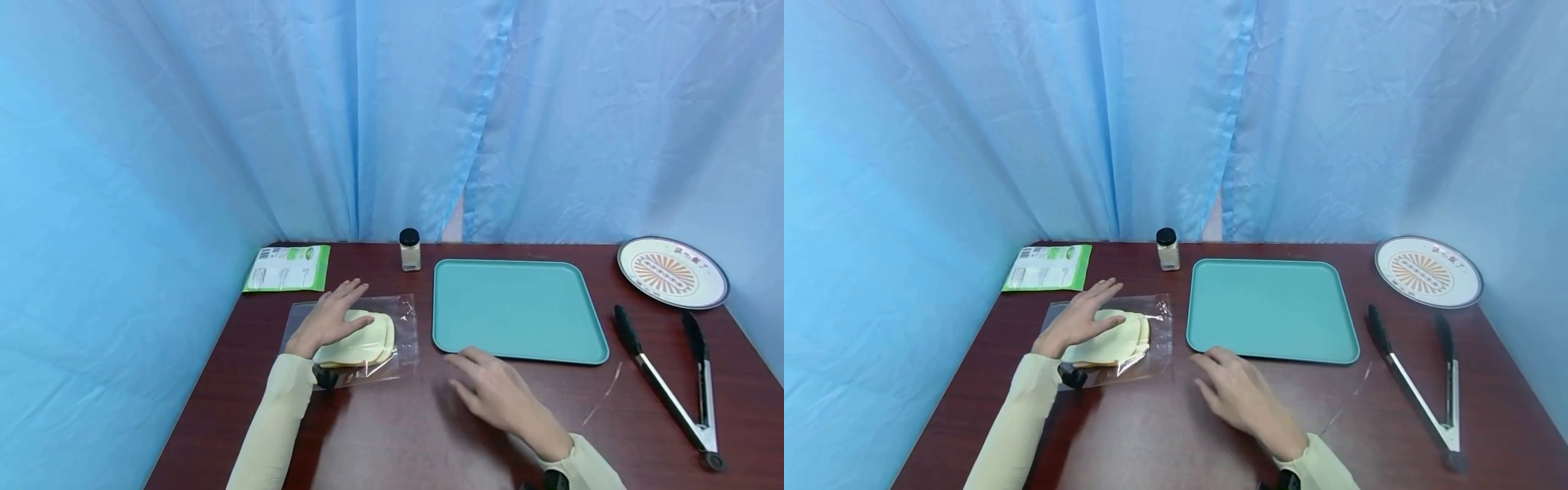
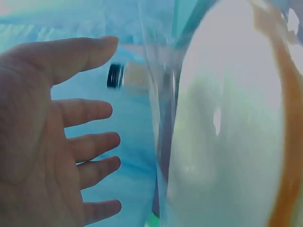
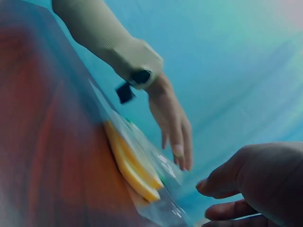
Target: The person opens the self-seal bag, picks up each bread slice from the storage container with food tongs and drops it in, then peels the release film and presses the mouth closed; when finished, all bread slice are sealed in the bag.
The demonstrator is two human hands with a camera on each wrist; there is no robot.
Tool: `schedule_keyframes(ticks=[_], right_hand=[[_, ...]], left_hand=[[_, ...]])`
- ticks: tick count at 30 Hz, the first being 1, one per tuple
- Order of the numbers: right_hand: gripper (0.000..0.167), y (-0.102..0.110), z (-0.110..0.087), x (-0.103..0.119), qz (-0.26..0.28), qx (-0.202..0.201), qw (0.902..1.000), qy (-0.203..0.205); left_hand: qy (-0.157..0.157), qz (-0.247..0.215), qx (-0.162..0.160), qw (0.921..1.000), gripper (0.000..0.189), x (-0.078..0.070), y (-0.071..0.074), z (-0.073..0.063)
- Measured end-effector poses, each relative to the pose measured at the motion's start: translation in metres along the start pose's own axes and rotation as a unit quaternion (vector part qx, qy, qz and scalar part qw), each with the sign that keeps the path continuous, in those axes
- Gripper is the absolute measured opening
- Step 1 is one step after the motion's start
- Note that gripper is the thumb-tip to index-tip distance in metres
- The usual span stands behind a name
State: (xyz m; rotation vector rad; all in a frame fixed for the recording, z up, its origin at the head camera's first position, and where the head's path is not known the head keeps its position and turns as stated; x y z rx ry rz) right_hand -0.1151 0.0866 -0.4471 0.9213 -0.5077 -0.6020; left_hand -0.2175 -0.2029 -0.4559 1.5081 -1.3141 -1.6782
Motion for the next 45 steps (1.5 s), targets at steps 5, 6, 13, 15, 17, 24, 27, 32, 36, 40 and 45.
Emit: schedule_keyframes(ticks=[5,6,13,15,17,24,27,32,36,40,45], right_hand=[[0.042,-0.015,0.007,0.028,0.005,0.012,0.9970,0.076],[0.042,-0.018,0.009,0.034,0.003,0.020,0.9959,0.088],[0.054,-0.043,0.021,0.078,-0.074,0.097,0.9820,0.144],[0.058,-0.051,0.024,0.088,-0.099,0.118,0.9766,0.150],[0.062,-0.059,0.028,0.095,-0.115,0.141,0.9718,0.150],[0.070,-0.077,0.036,0.101,-0.143,0.226,0.9558,0.121],[0.072,-0.080,0.035,0.100,-0.146,0.241,0.9531,0.111],[0.073,-0.084,0.033,0.096,-0.131,0.260,0.9522,0.092],[0.073,-0.086,0.032,0.089,-0.121,0.264,0.9538,0.079],[0.073,-0.086,0.032,0.079,-0.132,0.239,0.9591,0.076],[0.070,-0.086,0.031,0.065,-0.145,0.215,0.9634,0.068]], left_hand=[[0.006,-0.017,-0.004,0.9998,0.072,0.017,0.002,-0.009],[0.007,-0.020,-0.004,0.9998,0.072,0.019,0.002,-0.010],[-0.019,-0.026,0.001,0.9995,0.066,0.030,-0.004,-0.016],[-0.027,-0.028,0.003,0.9992,0.064,0.032,-0.006,-0.017],[-0.033,-0.031,0.006,0.9990,0.062,0.033,-0.006,-0.017],[-0.038,-0.016,0.010,0.9991,0.058,0.039,-0.010,-0.018],[-0.030,-0.012,0.019,0.9993,0.059,0.042,-0.012,-0.020],[-0.030,-0.008,0.015,0.9994,0.058,0.046,-0.012,-0.024],[-0.020,-0.011,0.013,0.9997,0.060,0.050,-0.012,-0.030],[-0.009,-0.018,0.010,0.9998,0.064,0.055,-0.012,-0.040],[0.005,-0.023,0.007,0.9997,0.069,0.058,-0.014,-0.053]])
Point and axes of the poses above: each hand's wrist, its own z-axis towards the middle knuckle, its own y-axis out of the back of the hand, x = y × z, the point moved 4 cm from there along z, towards the middle knuckle, and after that the axes turned 2 degrees about -z, right-handed, at the moved point
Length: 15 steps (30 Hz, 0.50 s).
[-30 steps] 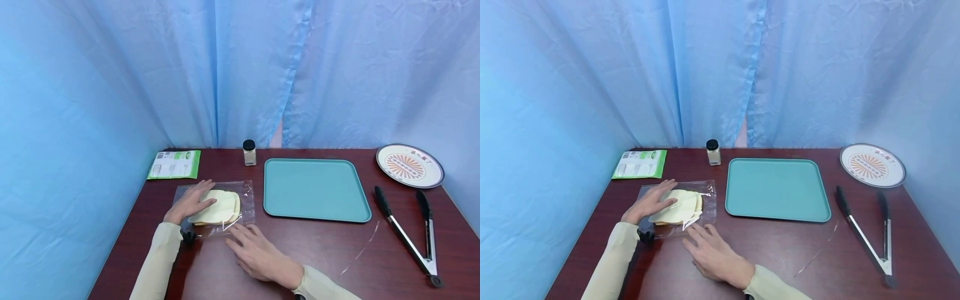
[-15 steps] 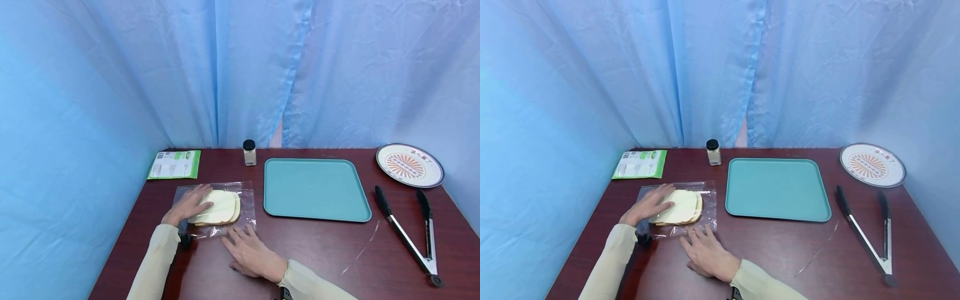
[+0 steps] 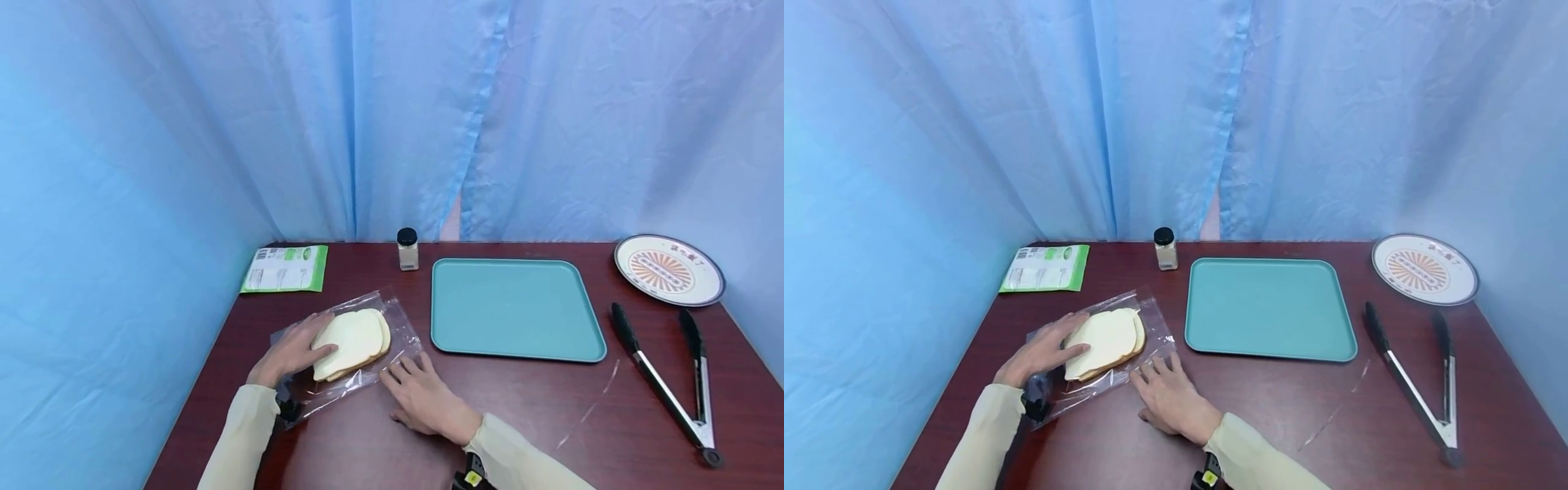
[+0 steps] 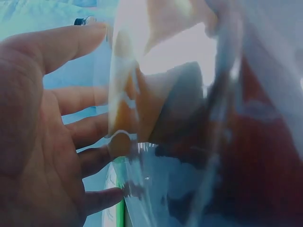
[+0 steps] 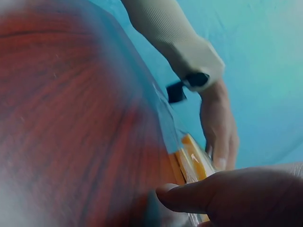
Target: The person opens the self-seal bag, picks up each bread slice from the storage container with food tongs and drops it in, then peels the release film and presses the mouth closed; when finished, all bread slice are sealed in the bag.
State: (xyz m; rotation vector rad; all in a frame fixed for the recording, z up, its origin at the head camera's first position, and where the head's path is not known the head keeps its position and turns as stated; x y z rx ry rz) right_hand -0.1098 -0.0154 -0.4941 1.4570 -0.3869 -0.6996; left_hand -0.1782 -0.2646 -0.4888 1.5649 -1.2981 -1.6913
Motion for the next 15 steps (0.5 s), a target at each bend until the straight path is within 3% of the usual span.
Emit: schedule_keyframes(ticks=[9,15], right_hand=[[0.065,-0.003,0.004,-0.022,0.027,-0.001,0.9994,-0.023],[0.062,-0.007,0.013,-0.031,0.070,0.023,0.9966,-0.037]], left_hand=[[0.030,-0.004,-0.001,0.9995,0.079,-0.002,-0.008,-0.023],[0.040,0.005,-0.016,0.9990,0.082,-0.004,-0.014,-0.041]])
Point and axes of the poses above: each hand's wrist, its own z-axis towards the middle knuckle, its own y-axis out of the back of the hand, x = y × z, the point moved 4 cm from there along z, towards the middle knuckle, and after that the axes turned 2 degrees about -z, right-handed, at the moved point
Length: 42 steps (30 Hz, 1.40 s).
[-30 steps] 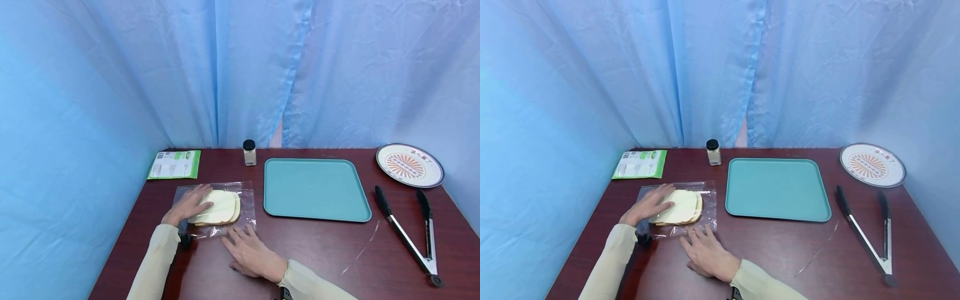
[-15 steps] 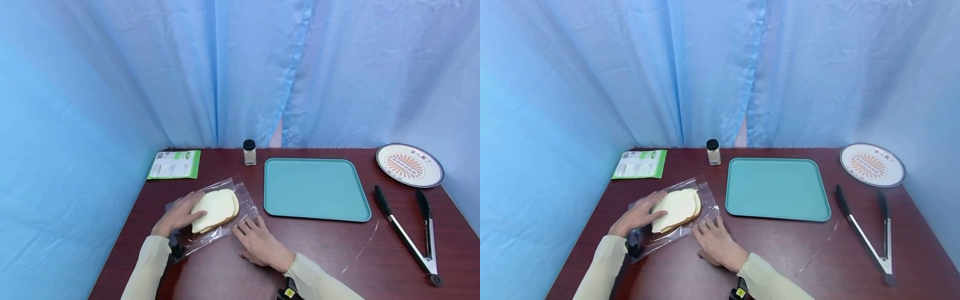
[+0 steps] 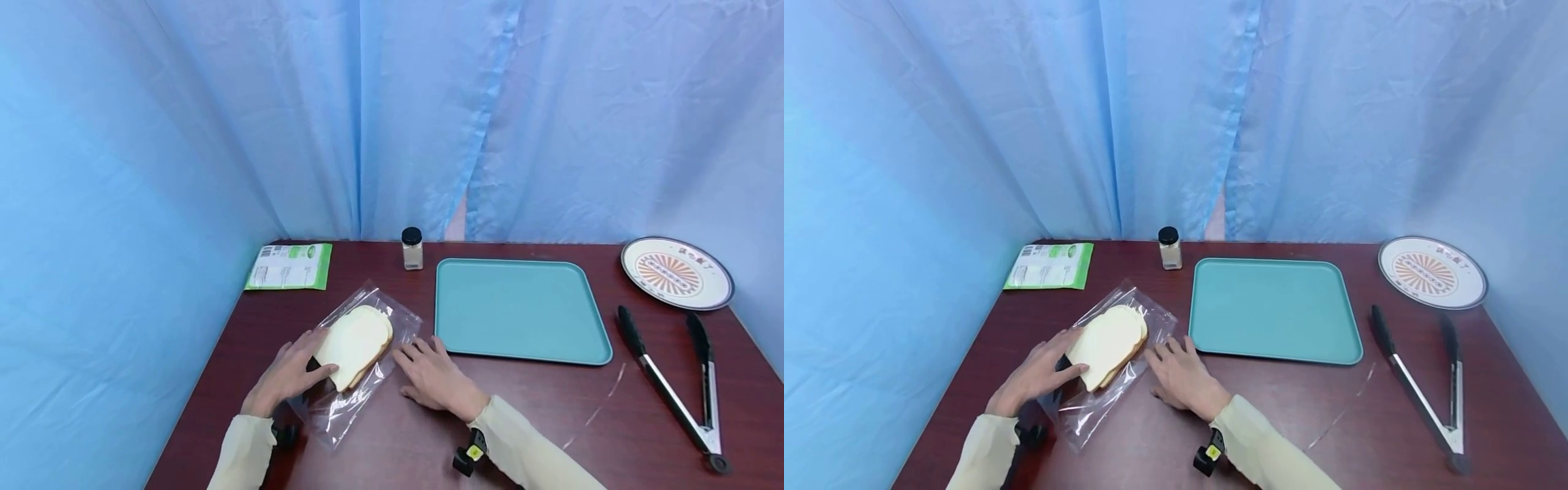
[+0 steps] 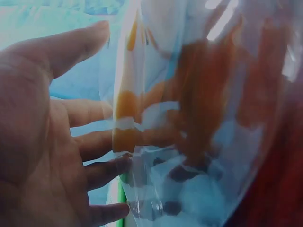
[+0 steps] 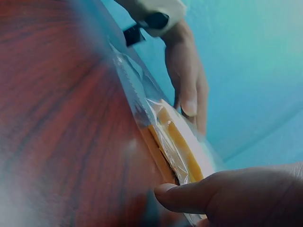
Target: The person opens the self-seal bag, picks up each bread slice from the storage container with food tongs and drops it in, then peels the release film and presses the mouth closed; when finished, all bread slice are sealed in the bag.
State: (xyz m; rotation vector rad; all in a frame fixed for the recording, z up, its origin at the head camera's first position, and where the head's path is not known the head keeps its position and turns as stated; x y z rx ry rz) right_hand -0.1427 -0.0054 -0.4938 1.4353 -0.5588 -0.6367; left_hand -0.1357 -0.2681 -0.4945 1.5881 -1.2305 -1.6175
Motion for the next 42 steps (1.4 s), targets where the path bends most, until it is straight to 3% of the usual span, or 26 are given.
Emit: schedule_keyframes(ticks=[10,19,25,31,35,39,42], right_hand=[[0.055,-0.002,0.017,-0.010,0.042,0.025,0.9985,-0.025],[0.053,-0.003,0.021,-0.020,0.093,0.045,0.9927,-0.061],[0.048,0.000,0.018,-0.025,0.099,0.042,0.9921,-0.065],[0.052,0.002,0.014,-0.029,0.131,0.042,0.9882,-0.068],[0.057,0.003,0.012,-0.034,0.181,0.029,0.9788,-0.091],[0.061,0.005,0.010,-0.038,0.258,0.006,0.9572,-0.131],[0.060,0.010,0.008,-0.040,0.249,-0.030,0.9554,-0.156]], left_hand=[[0.017,-0.016,-0.012,0.9996,0.090,-0.010,-0.010,-0.027],[0.045,0.000,-0.039,0.9982,0.091,-0.024,-0.021,-0.047],[0.038,0.010,-0.079,0.9961,0.086,-0.035,-0.026,-0.056],[0.041,0.013,-0.083,0.9956,0.085,-0.036,-0.025,-0.057],[0.028,0.018,-0.097,0.9947,0.083,-0.035,-0.021,-0.056],[0.017,0.008,-0.116,0.9931,0.081,-0.032,-0.010,-0.053],[0.021,0.000,-0.116,0.9930,0.082,-0.029,0.001,-0.050]])
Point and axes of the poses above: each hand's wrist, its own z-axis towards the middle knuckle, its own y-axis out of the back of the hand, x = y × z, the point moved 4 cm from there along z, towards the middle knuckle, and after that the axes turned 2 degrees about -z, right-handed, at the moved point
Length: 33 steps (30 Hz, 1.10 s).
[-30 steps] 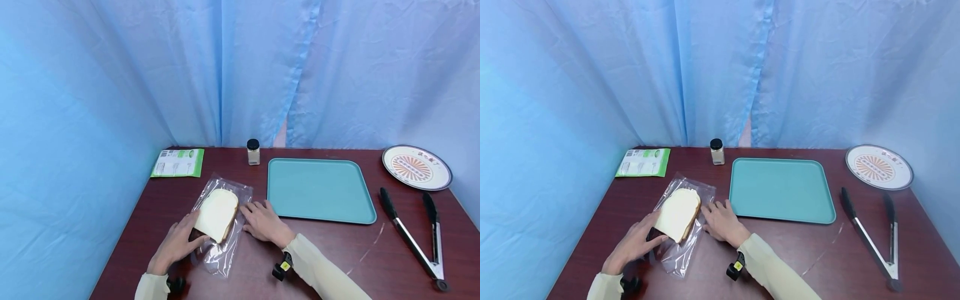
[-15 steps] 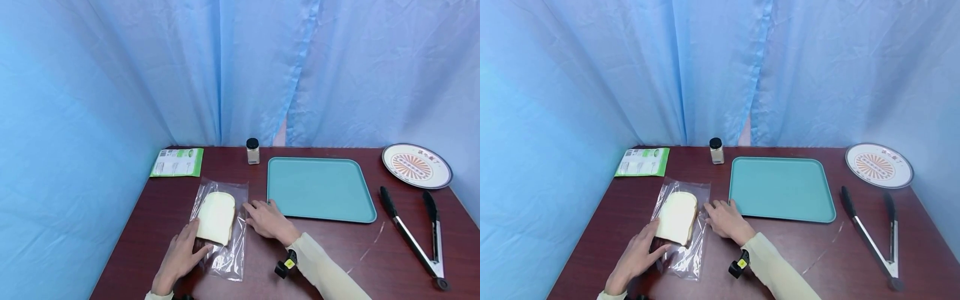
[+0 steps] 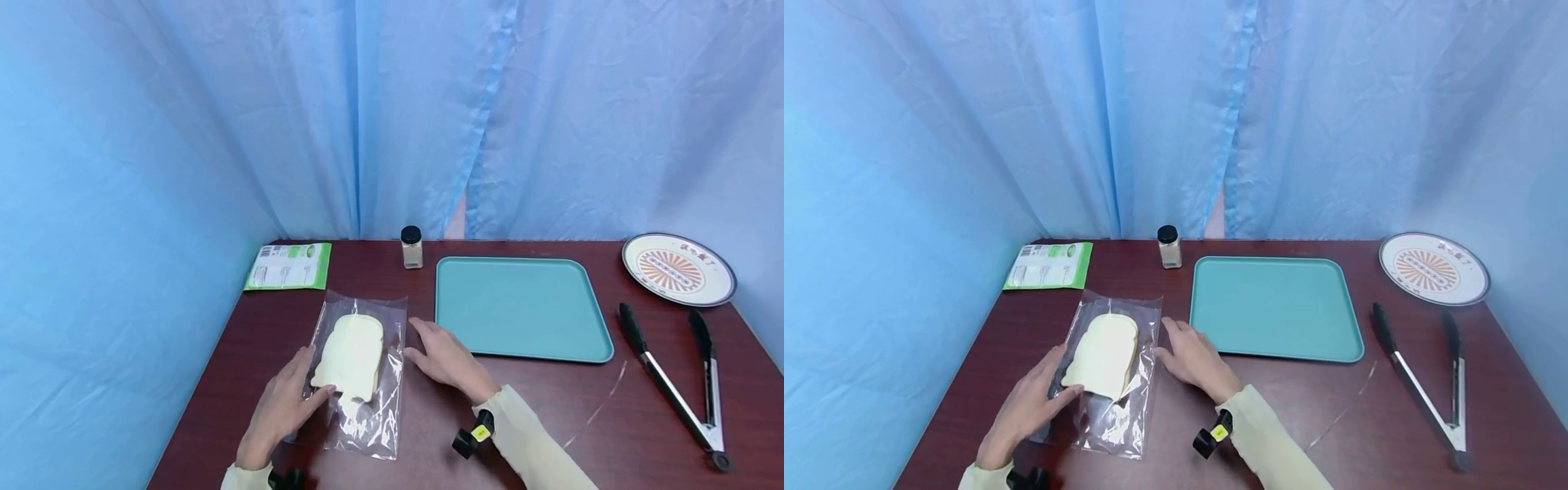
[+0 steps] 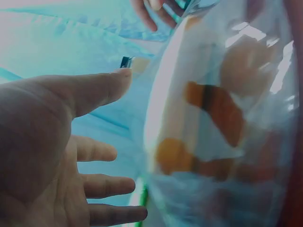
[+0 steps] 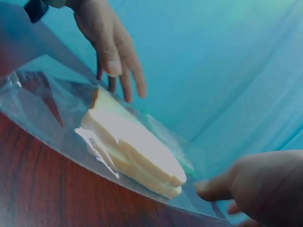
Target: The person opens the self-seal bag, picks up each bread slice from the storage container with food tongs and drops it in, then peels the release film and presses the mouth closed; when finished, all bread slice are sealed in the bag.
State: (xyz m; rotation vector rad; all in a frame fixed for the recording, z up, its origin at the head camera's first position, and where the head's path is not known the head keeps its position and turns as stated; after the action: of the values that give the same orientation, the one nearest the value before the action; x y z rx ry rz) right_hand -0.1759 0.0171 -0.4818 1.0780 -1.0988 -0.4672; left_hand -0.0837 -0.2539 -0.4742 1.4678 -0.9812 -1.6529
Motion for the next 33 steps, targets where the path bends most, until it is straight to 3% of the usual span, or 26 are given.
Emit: schedule_keyframes(ticks=[3,5,10,13,16,20,23,25,27,30,33], right_hand=[[0.054,0.008,-0.002,0.003,-0.026,-0.062,0.9978,0.000],[0.051,0.013,-0.004,0.005,-0.015,-0.087,0.9961,-0.002],[0.056,0.013,-0.003,0.005,0.107,-0.069,0.9911,-0.038],[0.063,0.006,-0.001,0.002,0.177,-0.038,0.9805,-0.078],[0.073,-0.004,0.002,-0.001,0.256,-0.007,0.9581,-0.128],[0.076,-0.019,0.006,-0.007,0.365,0.016,0.9100,-0.196],[0.071,-0.028,0.011,-0.009,0.433,0.018,0.8729,-0.224],[0.069,-0.031,0.016,-0.010,0.465,0.014,0.8535,-0.235],[0.066,-0.033,0.022,-0.010,0.484,0.008,0.8404,-0.244],[0.064,-0.034,0.031,-0.011,0.493,-0.004,0.8306,-0.259],[0.062,-0.034,0.037,-0.013,0.490,-0.014,0.8290,-0.270]], left_hand=[[0.007,0.000,0.008,0.9999,0.084,0.003,0.012,0.010],[0.016,-0.008,0.016,0.9997,0.084,0.005,0.020,0.018],[0.048,-0.070,0.015,0.9963,0.078,0.017,0.033,0.044],[0.089,-0.133,0.005,0.9871,0.067,0.031,0.032,0.062],[0.140,-0.215,0.014,0.9663,0.059,0.046,0.023,0.078],[0.190,-0.324,0.049,0.9255,0.052,0.060,0.006,0.095],[0.210,-0.367,0.058,0.9044,0.047,0.065,-0.004,0.104],[0.217,-0.378,0.053,0.8985,0.045,0.067,-0.008,0.108],[0.219,-0.382,0.052,0.8965,0.044,0.067,-0.011,0.112],[0.216,-0.386,0.058,0.8949,0.040,0.068,-0.015,0.118],[0.213,-0.390,0.065,0.8937,0.037,0.067,-0.018,0.123]])
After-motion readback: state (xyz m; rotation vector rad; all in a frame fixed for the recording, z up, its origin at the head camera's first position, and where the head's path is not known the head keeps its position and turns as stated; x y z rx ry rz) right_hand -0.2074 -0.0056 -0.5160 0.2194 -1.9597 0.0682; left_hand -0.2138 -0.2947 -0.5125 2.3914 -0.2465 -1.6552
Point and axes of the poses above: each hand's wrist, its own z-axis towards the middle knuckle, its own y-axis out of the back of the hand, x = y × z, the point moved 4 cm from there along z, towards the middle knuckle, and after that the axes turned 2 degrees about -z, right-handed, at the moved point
